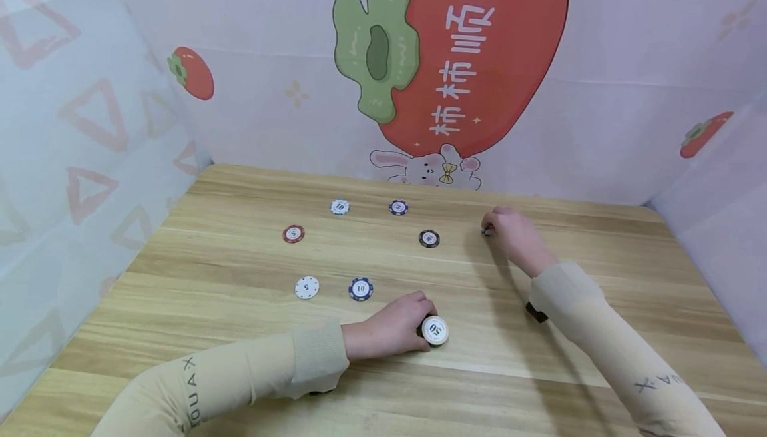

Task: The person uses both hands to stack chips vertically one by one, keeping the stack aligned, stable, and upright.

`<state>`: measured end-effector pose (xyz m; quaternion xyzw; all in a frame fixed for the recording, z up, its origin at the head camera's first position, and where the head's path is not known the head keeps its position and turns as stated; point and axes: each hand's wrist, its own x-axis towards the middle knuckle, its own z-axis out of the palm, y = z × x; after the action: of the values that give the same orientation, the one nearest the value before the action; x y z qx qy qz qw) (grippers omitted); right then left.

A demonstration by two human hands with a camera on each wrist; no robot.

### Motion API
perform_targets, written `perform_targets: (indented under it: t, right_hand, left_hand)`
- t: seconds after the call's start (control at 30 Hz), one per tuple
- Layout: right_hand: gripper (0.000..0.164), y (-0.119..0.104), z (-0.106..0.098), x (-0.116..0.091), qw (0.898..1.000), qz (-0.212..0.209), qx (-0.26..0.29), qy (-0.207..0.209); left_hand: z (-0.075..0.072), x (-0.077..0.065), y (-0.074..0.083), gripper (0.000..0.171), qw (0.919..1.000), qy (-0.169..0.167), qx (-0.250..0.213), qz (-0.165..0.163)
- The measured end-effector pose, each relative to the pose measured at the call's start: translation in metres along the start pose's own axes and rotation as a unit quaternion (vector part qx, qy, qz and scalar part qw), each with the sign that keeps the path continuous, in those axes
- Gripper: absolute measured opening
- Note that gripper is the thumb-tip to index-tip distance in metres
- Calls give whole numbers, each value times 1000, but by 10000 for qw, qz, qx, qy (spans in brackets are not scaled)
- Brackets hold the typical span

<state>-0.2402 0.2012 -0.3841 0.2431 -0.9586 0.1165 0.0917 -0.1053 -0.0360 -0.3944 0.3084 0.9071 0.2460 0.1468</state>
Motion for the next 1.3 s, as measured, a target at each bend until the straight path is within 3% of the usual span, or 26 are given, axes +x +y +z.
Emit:
perform_targets:
  t: [0.17, 0.9, 1.3]
  right_hand:
    - [9, -2, 1, -8, 9994, -313, 106, 133]
    - [10, -35, -9, -36, 9959, -848, 210, 242]
    - [12, -53, -15, -47, 9959, -697, 580, -3]
  left_hand:
    - [0, 1, 0, 34, 10000, -42, 40, -45]
    - [0, 1, 0, 35, 10000, -19, 79, 4]
    - [-1, 1, 1, 35, 9999, -54, 63, -71]
